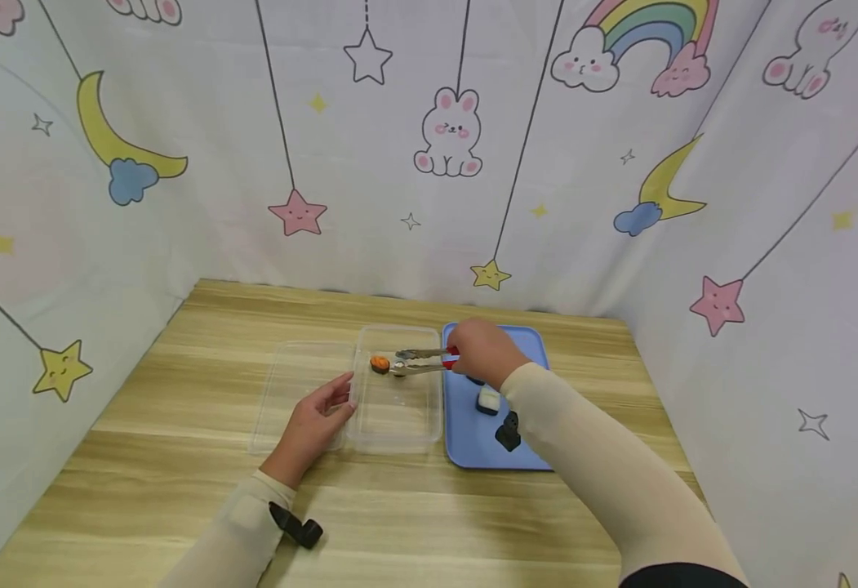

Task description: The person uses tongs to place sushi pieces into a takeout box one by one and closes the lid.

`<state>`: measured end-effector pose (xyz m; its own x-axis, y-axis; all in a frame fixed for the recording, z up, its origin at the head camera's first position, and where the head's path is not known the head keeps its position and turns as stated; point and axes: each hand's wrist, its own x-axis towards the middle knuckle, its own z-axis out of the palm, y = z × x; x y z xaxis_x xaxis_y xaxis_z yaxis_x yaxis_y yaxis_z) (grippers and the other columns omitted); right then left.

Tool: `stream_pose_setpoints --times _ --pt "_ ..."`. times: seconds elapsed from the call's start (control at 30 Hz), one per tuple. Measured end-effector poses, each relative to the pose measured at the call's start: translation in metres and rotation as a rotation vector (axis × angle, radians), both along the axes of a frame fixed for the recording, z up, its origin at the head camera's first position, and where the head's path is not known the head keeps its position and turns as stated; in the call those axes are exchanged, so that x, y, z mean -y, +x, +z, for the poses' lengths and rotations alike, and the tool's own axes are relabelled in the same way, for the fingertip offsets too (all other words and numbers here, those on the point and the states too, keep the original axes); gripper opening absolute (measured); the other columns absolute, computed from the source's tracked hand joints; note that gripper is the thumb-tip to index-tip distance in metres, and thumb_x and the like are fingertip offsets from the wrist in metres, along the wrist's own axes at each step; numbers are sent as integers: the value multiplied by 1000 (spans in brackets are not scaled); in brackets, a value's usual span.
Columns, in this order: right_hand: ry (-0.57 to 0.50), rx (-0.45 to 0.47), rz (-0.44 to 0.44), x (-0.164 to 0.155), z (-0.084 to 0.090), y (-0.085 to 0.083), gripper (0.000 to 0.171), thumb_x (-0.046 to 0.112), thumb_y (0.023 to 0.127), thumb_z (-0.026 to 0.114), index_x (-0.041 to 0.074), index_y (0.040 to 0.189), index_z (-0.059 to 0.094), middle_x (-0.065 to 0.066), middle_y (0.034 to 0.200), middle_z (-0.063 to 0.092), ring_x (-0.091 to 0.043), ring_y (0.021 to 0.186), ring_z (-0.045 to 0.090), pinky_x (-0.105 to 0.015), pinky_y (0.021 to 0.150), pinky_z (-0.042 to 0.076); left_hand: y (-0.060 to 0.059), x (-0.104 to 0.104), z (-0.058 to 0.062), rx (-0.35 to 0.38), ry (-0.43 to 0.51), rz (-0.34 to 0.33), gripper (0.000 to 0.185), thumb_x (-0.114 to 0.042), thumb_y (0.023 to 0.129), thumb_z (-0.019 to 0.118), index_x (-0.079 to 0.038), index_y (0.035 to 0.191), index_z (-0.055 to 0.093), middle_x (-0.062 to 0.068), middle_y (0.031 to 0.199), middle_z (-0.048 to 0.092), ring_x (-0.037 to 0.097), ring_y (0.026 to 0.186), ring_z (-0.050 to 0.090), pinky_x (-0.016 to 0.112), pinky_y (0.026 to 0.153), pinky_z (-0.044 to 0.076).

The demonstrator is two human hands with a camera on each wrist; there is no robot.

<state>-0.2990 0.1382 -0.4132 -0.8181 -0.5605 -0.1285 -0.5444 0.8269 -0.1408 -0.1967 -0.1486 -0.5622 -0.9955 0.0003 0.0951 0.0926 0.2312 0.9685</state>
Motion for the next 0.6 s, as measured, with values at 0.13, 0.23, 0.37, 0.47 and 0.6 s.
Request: stream_pose_setpoints --times 0.13,0.23,0.37,0.47,0.6 --pt "20 7 2 4 -1 -1 12 18 87 85 16 99 83 4 91 74 -14 83 64 -34 76 58 -1 -1 0 2 -2 -7 55 -16 97 74 -10 149 57 17 140 64 31 124 64 51 103 52" --pt "20 -2 9 7 0 0 9 17 86 85 15 94 82 5 87 73 -14 80 64 -33 74 57 -1 0 -1 6 2 -4 55 -15 97 75 -11 149 57 17 140 64 31 124 64 52 103 52" --pt "31 -29 19 13 1 1 8 14 84 86 16 90 82 6 83 72 -14 77 62 -32 72 56 -1 1 -1 0 11 -3 55 -15 97 75 -11 149 58 18 139 64 31 123 65 52 103 52" --pt "33 -38 24 14 3 2 8 13 83 86 15 90 81 6 83 72 -14 77 63 -33 73 57 -2 1 -2 -3 17 -4 54 -16 97 75 -11 148 58 18 138 65 31 122 65 51 103 52" --pt "-15 2 -16 9 8 2 18 15 85 85 12 103 81 2 93 73 -15 81 65 -35 75 58 -2 1 -3 0 22 -4 55 -16 97 75 -11 148 58 18 138 65 32 122 65 52 102 52"
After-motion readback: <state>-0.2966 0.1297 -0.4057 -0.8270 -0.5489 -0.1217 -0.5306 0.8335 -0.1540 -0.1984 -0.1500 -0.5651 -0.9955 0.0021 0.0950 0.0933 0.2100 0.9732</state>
